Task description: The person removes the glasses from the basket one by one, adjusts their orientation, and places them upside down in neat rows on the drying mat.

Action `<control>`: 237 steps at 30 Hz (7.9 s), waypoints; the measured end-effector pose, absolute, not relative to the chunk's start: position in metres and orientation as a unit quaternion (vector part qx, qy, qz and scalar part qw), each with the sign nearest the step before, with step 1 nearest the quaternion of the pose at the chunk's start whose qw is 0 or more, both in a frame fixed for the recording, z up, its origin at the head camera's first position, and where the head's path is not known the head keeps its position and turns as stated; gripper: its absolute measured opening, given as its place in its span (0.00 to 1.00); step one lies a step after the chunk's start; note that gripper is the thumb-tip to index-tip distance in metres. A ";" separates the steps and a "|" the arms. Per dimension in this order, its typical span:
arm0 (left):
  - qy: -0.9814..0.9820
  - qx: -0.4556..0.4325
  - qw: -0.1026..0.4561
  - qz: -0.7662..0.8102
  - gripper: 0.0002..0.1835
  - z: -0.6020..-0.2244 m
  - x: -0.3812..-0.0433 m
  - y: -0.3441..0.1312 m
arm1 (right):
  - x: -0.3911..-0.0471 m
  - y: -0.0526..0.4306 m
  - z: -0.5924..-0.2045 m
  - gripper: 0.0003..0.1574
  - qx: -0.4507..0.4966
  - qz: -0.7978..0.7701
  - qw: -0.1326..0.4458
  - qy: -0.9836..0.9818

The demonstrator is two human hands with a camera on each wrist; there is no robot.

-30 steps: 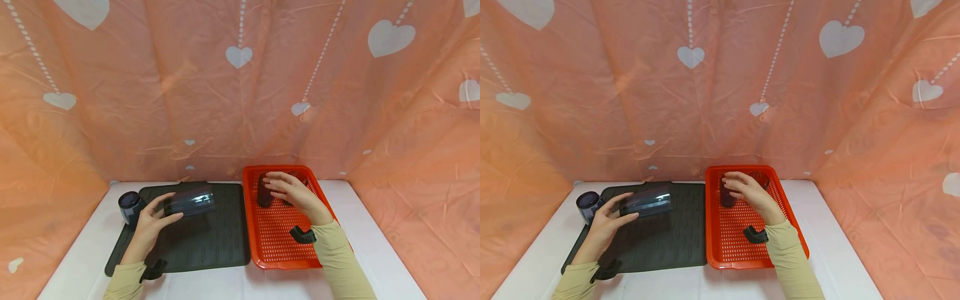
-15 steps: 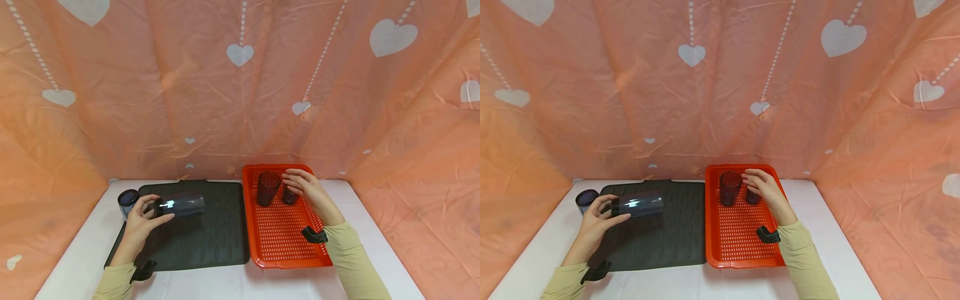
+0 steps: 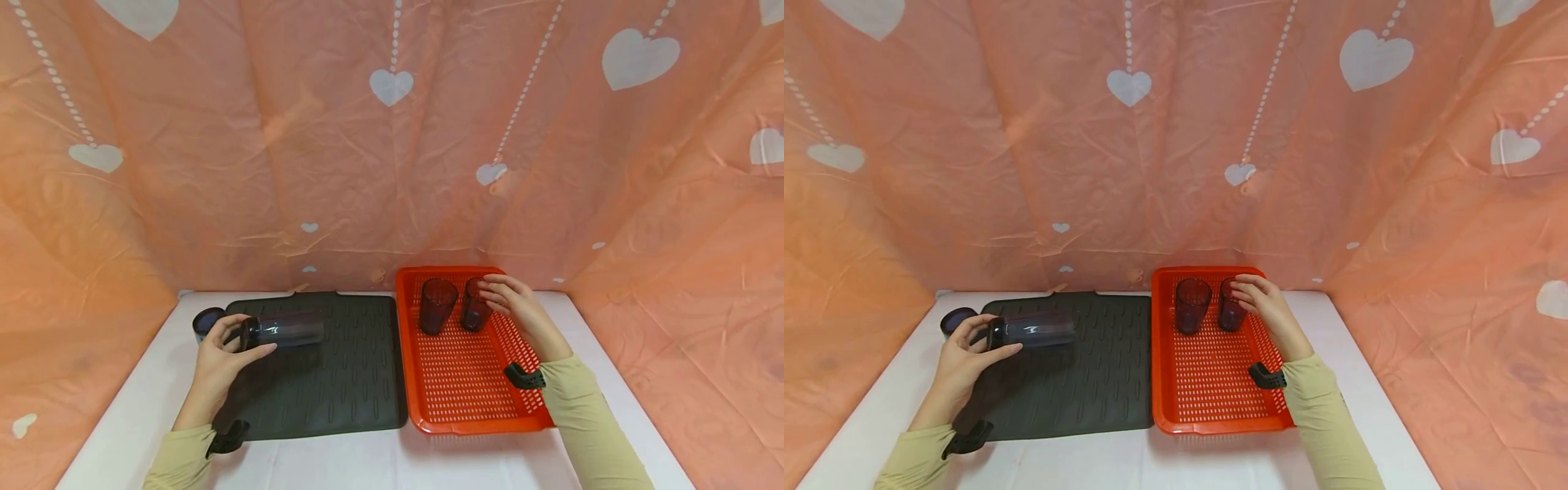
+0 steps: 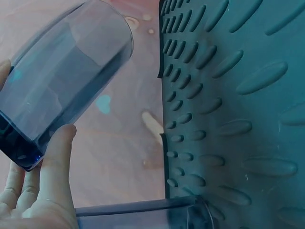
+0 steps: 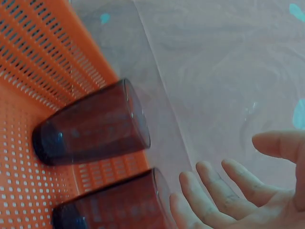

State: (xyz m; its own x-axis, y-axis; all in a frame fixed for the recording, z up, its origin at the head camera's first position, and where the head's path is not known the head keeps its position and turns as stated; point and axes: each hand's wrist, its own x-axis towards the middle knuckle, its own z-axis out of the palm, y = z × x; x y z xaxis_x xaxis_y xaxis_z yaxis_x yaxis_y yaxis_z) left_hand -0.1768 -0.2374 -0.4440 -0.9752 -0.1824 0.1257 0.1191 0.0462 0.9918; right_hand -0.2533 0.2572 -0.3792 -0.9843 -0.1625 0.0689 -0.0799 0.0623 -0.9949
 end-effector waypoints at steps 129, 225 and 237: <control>-0.829 0.083 0.224 -0.505 0.37 -0.449 -0.195 -0.243 | -0.287 0.278 -0.391 0.30 -0.048 -0.664 0.032 0.746; -0.842 0.048 0.208 -0.496 0.29 -0.443 -0.189 -0.247 | -0.295 0.277 -0.414 0.51 -0.100 -0.523 0.068 0.844; -0.821 0.068 0.304 -0.478 0.24 -0.446 -0.193 -0.230 | -0.295 0.276 -0.413 0.52 -0.095 -0.528 0.072 0.841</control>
State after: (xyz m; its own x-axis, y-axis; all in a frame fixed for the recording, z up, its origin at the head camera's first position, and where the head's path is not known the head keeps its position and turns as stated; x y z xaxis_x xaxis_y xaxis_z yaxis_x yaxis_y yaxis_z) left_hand -0.1934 -0.2304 -0.4464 -0.8055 -0.4018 0.4355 0.1797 0.5347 0.8257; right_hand -0.2947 0.2764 -0.4134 -0.9718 -0.2347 -0.0208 -0.0833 0.4247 -0.9015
